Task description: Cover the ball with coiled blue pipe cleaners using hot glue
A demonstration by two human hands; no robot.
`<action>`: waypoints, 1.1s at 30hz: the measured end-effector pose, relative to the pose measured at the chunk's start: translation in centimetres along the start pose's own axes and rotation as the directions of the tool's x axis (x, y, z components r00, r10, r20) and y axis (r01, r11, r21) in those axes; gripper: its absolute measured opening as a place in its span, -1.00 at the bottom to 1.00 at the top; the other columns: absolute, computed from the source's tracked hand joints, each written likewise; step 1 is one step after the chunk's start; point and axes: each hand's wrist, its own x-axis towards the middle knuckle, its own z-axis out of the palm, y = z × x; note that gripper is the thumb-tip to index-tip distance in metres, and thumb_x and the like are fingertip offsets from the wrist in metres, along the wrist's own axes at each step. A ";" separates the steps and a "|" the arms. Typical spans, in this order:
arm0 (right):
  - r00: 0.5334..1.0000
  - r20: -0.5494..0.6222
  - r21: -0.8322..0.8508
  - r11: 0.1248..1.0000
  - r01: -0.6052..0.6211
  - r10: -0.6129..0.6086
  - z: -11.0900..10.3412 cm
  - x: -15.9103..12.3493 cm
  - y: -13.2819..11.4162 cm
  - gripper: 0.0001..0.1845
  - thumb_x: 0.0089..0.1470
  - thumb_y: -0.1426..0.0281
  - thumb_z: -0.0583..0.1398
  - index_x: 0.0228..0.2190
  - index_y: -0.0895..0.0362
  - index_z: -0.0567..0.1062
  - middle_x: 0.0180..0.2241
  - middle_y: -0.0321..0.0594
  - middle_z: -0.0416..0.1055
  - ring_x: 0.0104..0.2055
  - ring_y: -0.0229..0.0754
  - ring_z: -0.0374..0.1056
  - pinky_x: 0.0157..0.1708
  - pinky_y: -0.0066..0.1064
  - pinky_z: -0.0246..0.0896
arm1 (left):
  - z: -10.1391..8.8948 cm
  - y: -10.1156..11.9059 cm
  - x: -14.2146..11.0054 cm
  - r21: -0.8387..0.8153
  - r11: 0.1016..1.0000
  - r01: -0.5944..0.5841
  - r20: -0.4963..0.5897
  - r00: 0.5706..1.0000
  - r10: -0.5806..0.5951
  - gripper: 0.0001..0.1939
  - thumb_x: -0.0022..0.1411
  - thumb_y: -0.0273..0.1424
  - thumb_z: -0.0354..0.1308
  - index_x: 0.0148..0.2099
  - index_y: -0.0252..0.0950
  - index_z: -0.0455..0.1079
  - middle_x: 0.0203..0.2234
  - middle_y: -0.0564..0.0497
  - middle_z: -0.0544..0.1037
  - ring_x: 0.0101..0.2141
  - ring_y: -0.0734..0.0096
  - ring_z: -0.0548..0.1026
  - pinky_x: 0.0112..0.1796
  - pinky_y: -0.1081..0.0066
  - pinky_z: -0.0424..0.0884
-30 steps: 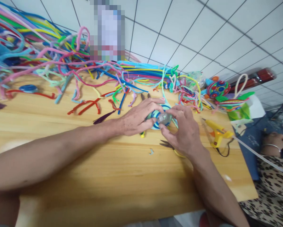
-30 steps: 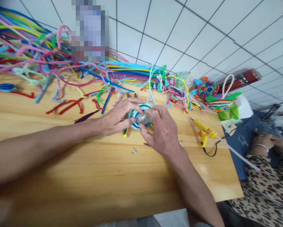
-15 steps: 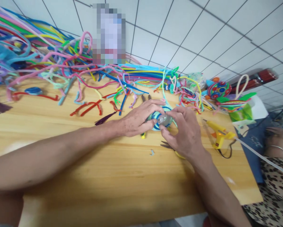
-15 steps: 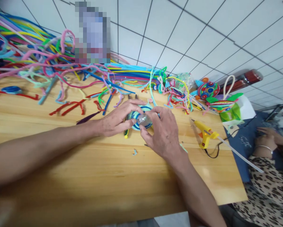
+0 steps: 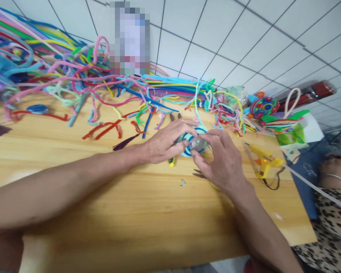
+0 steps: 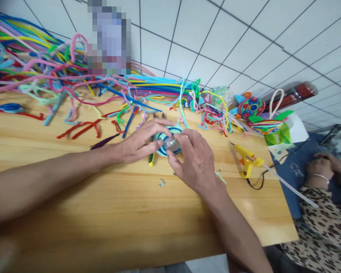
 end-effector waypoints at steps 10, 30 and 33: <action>0.996 -0.050 0.017 0.997 -0.071 0.071 0.6 0.1 -0.8 -0.65 0.22 0.33 0.30 0.02 -0.02 0.40 -0.07 -0.07 0.47 -0.02 0.11 0.46 -0.10 -0.02 0.50 | 0.2 0.0 0.0 -0.005 1.000 -0.017 -0.020 1.000 0.017 -0.73 0.51 -0.45 0.06 0.19 -0.20 0.38 0.29 -0.23 0.49 0.37 0.11 0.42 0.32 -0.01 0.41; 0.994 -0.077 -0.085 0.993 -0.080 0.074 1.1 0.1 -1.5 -0.72 0.22 0.34 0.27 -0.04 0.02 0.37 -0.10 -0.05 0.46 -0.03 0.08 0.44 -0.10 -0.09 0.49 | -0.2 0.4 0.2 -0.013 0.999 0.036 0.005 0.999 -0.036 -0.73 0.51 -0.45 0.03 0.16 -0.20 0.41 0.29 -0.20 0.50 0.33 0.11 0.45 0.32 0.01 0.38; 0.993 -0.083 -0.078 0.993 -0.085 0.079 1.1 0.1 -1.6 -0.71 0.22 0.34 0.27 -0.04 0.01 0.38 -0.09 -0.06 0.46 -0.02 0.07 0.43 -0.09 -0.09 0.49 | -0.3 0.4 0.2 -0.017 0.999 0.044 0.004 0.999 -0.044 -0.76 0.54 -0.42 0.02 0.16 -0.20 0.41 0.28 -0.20 0.51 0.32 0.12 0.46 0.30 0.03 0.40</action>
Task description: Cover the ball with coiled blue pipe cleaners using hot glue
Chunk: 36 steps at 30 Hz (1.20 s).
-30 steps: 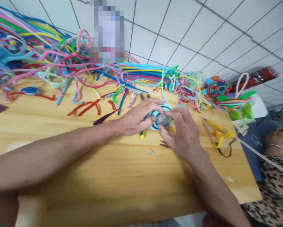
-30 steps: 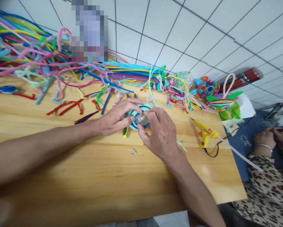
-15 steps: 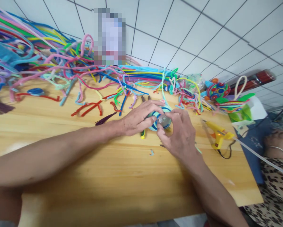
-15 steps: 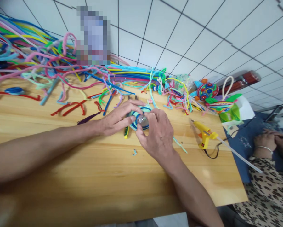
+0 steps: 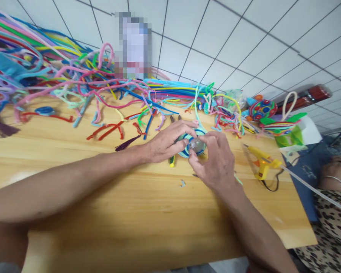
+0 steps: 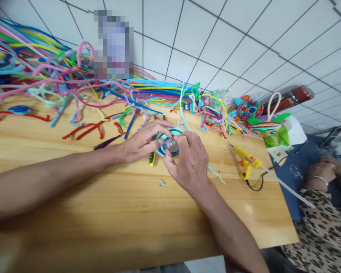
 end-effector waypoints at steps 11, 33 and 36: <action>1.000 0.016 0.004 1.000 0.014 -0.014 -0.2 0.1 -0.1 -0.66 0.24 0.35 0.25 0.03 0.05 0.38 -0.08 -0.02 0.50 -0.02 0.09 0.45 -0.04 -0.05 0.49 | 0.1 0.1 0.2 0.016 1.000 -0.020 -0.020 1.000 0.020 -0.74 0.53 -0.46 0.02 0.18 -0.18 0.37 0.26 -0.19 0.52 0.29 0.13 0.48 0.28 0.00 0.43; 1.000 0.007 0.017 1.000 0.007 -0.008 0.0 0.1 0.0 -0.68 0.21 0.36 0.27 0.00 0.04 0.42 -0.08 -0.06 0.49 -0.03 0.07 0.44 -0.02 -0.08 0.46 | -0.2 0.8 0.4 -0.057 0.993 0.100 -0.001 0.995 -0.100 -0.81 0.57 -0.39 0.03 0.13 -0.20 0.39 0.24 -0.17 0.53 0.30 0.20 0.46 0.31 0.09 0.40; 1.000 0.010 0.023 1.000 0.003 -0.003 0.1 0.1 0.0 -0.69 0.20 0.37 0.26 -0.01 0.07 0.44 -0.06 -0.01 0.50 -0.02 0.09 0.43 -0.01 -0.07 0.45 | -0.1 0.9 0.2 -0.108 0.983 0.149 -0.004 0.989 -0.150 -0.66 0.62 -0.24 -0.01 0.32 -0.19 0.31 0.30 -0.18 0.49 0.33 0.18 0.44 0.34 0.09 0.39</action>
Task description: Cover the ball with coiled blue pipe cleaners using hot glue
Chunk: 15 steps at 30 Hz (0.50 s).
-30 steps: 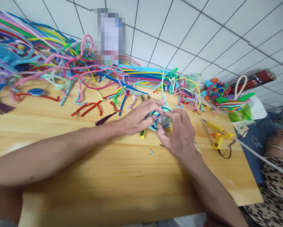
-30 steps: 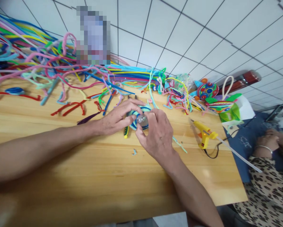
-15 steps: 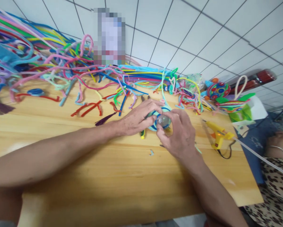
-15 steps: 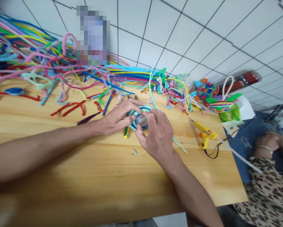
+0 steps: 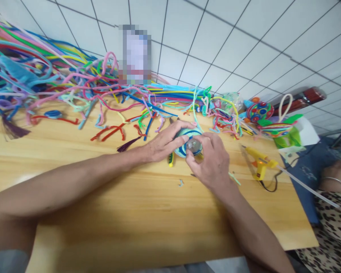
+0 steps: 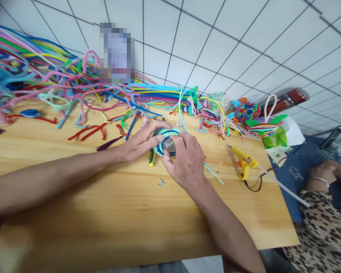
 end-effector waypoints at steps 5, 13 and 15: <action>1.000 0.023 0.012 1.000 -0.020 0.019 0.1 0.0 0.0 -0.67 0.21 0.36 0.25 0.01 0.07 0.45 -0.05 0.01 0.51 -0.01 0.13 0.43 0.00 -0.02 0.45 | 0.5 -0.4 0.2 -0.004 1.000 -0.018 0.010 1.000 0.019 -0.58 0.64 -0.20 -0.05 0.38 -0.20 0.33 0.35 -0.21 0.46 0.40 0.12 0.37 0.43 -0.01 0.29; 1.000 0.022 0.006 1.000 -0.021 0.021 0.4 0.0 0.1 -0.68 0.18 0.36 0.26 -0.02 0.08 0.47 -0.05 0.01 0.51 -0.01 0.14 0.43 0.00 -0.03 0.45 | 0.5 -0.9 0.8 -0.028 1.000 0.010 -0.007 1.000 -0.010 -0.64 0.63 -0.18 -0.01 0.27 -0.18 0.44 0.22 -0.16 0.54 0.29 0.19 0.46 0.37 0.03 0.36; 1.000 0.022 0.008 1.000 -0.018 0.018 0.4 0.0 0.1 -0.68 0.18 0.36 0.26 -0.02 0.10 0.47 -0.05 0.03 0.51 0.00 0.16 0.43 0.00 -0.03 0.45 | 0.4 -1.0 0.8 -0.022 1.000 0.014 -0.006 1.000 -0.014 -0.64 0.62 -0.17 0.00 0.25 -0.19 0.45 0.17 -0.16 0.56 0.25 0.18 0.49 0.34 0.02 0.38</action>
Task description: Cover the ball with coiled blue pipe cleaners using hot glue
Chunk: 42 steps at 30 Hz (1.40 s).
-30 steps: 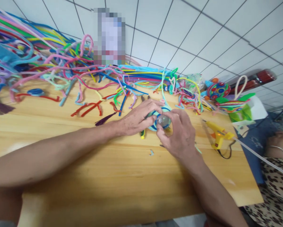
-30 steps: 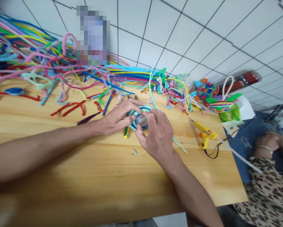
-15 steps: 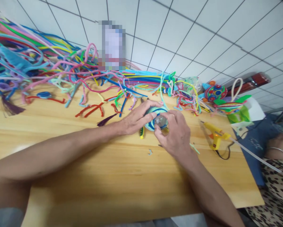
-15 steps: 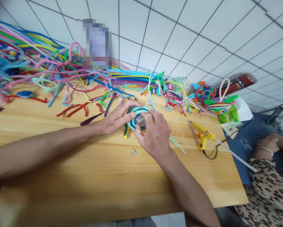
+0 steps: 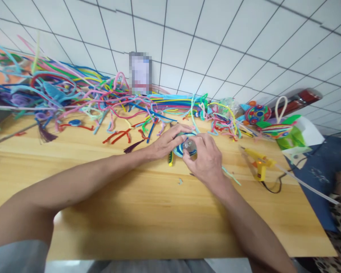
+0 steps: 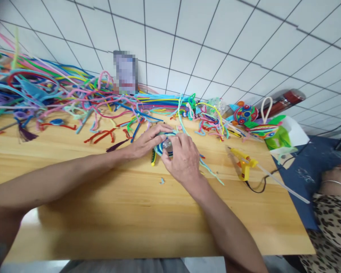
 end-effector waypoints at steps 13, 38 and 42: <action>0.999 0.005 0.034 0.999 -0.033 0.033 0.4 0.0 0.0 -0.69 0.19 0.37 0.24 -0.02 0.14 0.47 -0.05 0.07 0.51 0.04 0.18 0.43 0.05 0.01 0.45 | 0.8 -0.9 -0.1 0.044 0.999 -0.009 -0.098 0.995 0.013 -0.68 0.60 -0.17 0.07 0.17 -0.22 0.48 0.14 -0.16 0.58 0.21 0.24 0.52 0.30 0.08 0.39; 0.998 0.025 0.074 0.996 -0.058 0.056 0.3 0.1 0.0 -0.68 0.18 0.38 0.25 -0.02 0.08 0.45 -0.05 0.01 0.49 0.04 0.17 0.41 0.04 0.01 0.43 | 1.5 -0.6 -1.0 0.115 0.992 -0.060 -0.114 0.991 0.073 -0.61 0.66 -0.20 -0.06 0.33 -0.18 0.40 0.26 -0.17 0.53 0.33 0.26 0.46 0.39 0.06 0.36; 0.997 0.046 0.069 0.995 -0.066 0.063 0.2 0.1 -0.1 -0.68 0.19 0.35 0.25 -0.02 0.13 0.47 -0.04 0.06 0.48 0.04 0.18 0.40 0.03 0.01 0.43 | 1.6 -0.6 -1.8 0.136 0.989 -0.058 -0.112 0.991 0.074 -0.57 0.67 -0.23 -0.07 0.41 -0.22 0.35 0.38 -0.22 0.43 0.45 0.23 0.32 0.46 0.05 0.25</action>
